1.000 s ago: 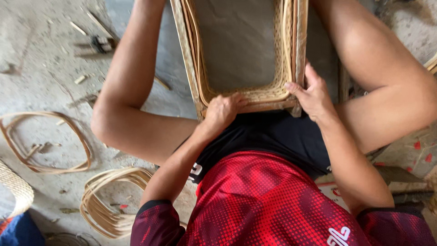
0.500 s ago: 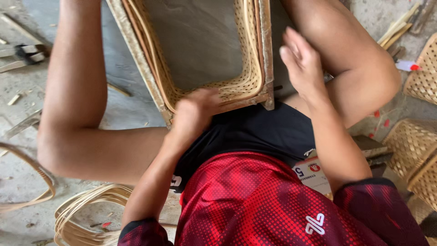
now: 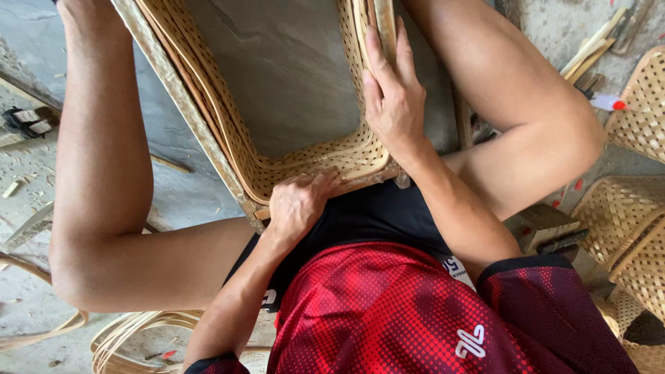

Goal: The person sits on the floor with a wooden-framed basket on their lap and weaves thin bamboo strips around its rim, tucking and tightening the strips by hand. They use a small wooden mallet to tap the weave tight, reposition the basket, and continue weaving strips along the edge.

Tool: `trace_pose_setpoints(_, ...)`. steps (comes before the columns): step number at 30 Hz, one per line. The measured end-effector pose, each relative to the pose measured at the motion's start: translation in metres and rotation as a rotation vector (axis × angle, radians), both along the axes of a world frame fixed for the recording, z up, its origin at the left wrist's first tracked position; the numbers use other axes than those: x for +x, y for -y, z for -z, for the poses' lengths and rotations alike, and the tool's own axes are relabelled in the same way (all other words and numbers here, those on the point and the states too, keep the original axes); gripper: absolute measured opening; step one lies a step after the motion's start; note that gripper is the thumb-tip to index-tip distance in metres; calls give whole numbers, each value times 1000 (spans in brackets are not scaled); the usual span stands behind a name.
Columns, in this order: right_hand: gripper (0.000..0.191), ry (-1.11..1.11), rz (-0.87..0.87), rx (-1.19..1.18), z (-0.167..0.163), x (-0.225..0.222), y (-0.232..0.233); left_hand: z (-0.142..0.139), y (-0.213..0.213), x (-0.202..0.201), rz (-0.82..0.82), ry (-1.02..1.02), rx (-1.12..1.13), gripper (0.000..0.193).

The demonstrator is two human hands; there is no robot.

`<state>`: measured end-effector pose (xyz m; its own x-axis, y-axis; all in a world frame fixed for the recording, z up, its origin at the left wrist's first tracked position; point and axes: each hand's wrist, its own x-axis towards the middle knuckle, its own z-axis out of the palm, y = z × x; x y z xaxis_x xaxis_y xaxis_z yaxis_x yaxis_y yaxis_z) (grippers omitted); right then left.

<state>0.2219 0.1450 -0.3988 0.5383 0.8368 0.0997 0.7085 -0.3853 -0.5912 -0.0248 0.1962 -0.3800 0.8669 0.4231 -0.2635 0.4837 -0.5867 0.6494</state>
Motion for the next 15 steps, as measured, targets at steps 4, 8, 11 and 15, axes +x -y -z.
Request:
trace_pose_setpoints(4, 59, -58, 27, -11, -2, -5, 1, -2, 1, 0, -43, -2, 4, 31)
trace_pose_setpoints(8, 74, 103, 50, -11, -4, -11, -5, -10, 3, 2, -104, 111, 7, 24)
trace_pose_setpoints(11, 65, 158, 76, 19, 0, -11, -16, -11, 3, 6, -137, 118, -36, 22)
trace_pose_setpoints(15, 58, 33, 70, 46, 12, -7, -27, -3, 1, 5, -136, -63, -42, 24)
